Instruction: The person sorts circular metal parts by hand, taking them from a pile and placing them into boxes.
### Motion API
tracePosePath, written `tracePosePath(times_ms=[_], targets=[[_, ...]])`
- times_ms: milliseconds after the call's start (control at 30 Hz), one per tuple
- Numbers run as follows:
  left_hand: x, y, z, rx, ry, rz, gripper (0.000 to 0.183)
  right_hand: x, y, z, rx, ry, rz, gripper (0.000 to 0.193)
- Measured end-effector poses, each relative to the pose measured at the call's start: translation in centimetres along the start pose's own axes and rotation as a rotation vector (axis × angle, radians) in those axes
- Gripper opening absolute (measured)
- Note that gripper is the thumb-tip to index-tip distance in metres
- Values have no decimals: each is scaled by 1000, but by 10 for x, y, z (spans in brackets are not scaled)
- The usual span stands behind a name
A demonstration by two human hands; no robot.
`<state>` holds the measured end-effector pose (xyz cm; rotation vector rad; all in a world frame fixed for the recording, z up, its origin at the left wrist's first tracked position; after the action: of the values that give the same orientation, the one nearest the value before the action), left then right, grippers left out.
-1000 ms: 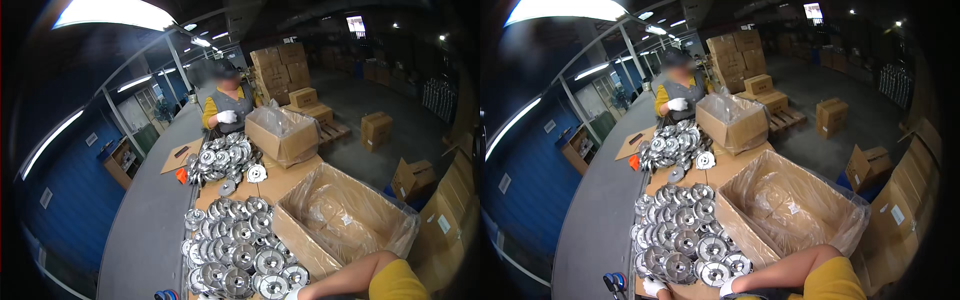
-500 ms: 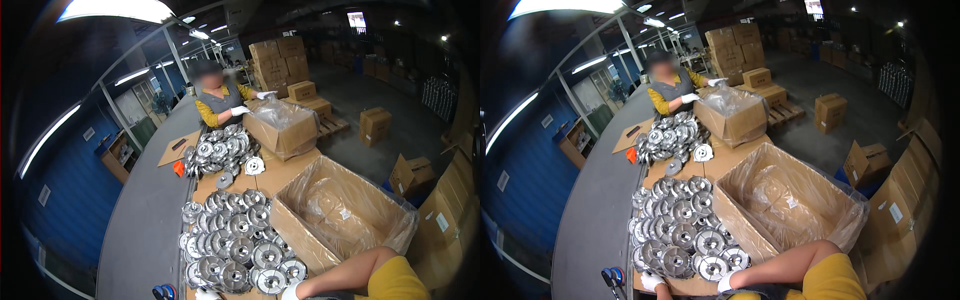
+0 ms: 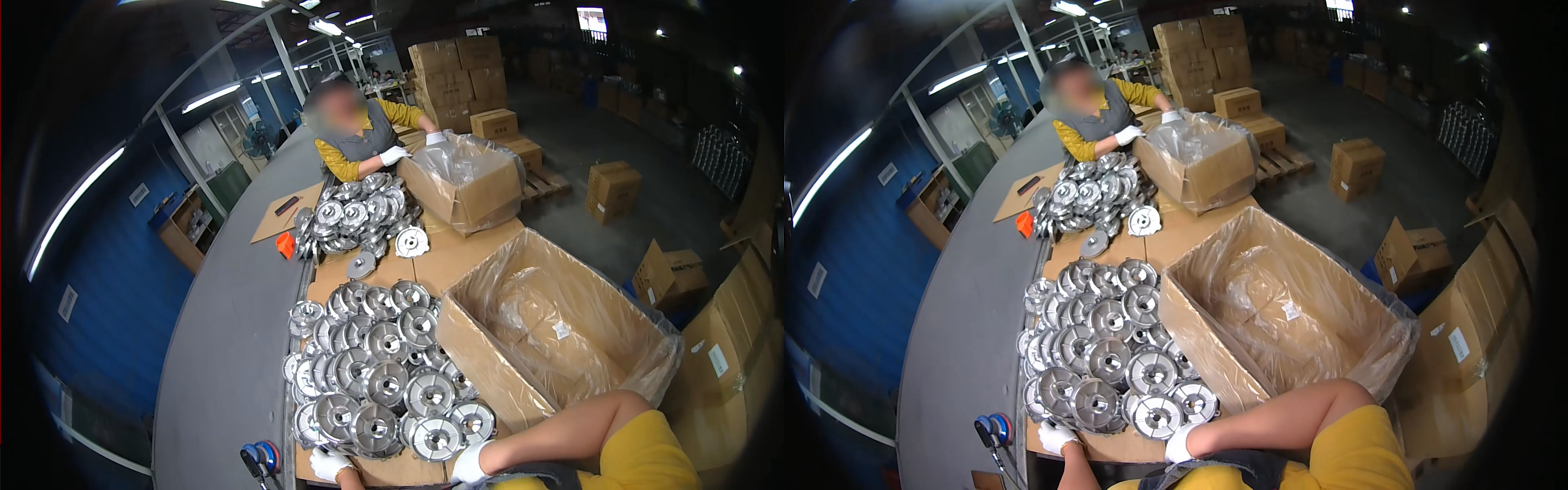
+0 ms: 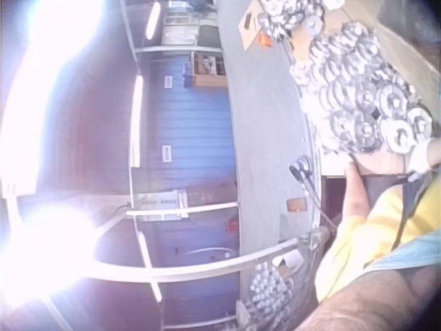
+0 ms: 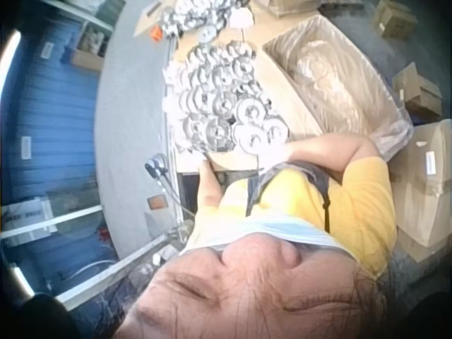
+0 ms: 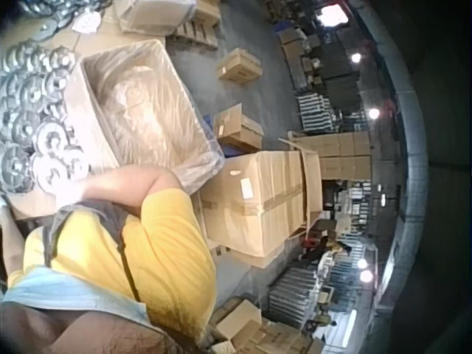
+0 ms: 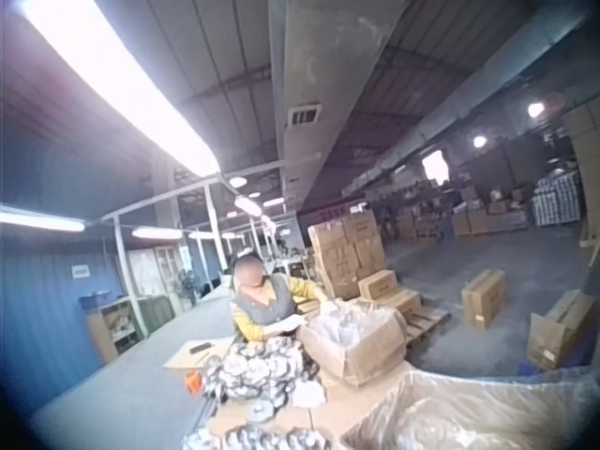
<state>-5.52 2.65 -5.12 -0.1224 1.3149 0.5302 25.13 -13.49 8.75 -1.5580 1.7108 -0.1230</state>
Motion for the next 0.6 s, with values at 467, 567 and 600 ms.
tracePosePath(times_ms=[467, 567, 600], targets=[[-5, 0, 8, -31, 41, -66, 12, -16, -20, -19, 153, 26, -92, 53], [-8, 0, 11, -12, 22, -82, 12, -17, -23, -20, 163, 28, -87, 52], [-8, 0, 10, -15, 25, -89, 13, -16, -21, -19, 159, 22, -82, 51]])
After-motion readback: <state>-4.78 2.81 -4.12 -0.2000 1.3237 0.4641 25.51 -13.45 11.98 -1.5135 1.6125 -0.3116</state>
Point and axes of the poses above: each hand's wrist, its own y-axis towards the middle knuckle, its own x-axis out of the palm, z = x × y, the point moved 1 cm from there along y, towards the middle knuckle, and after that the axes turned 15 degrees about -z, right-handed, at the moved point
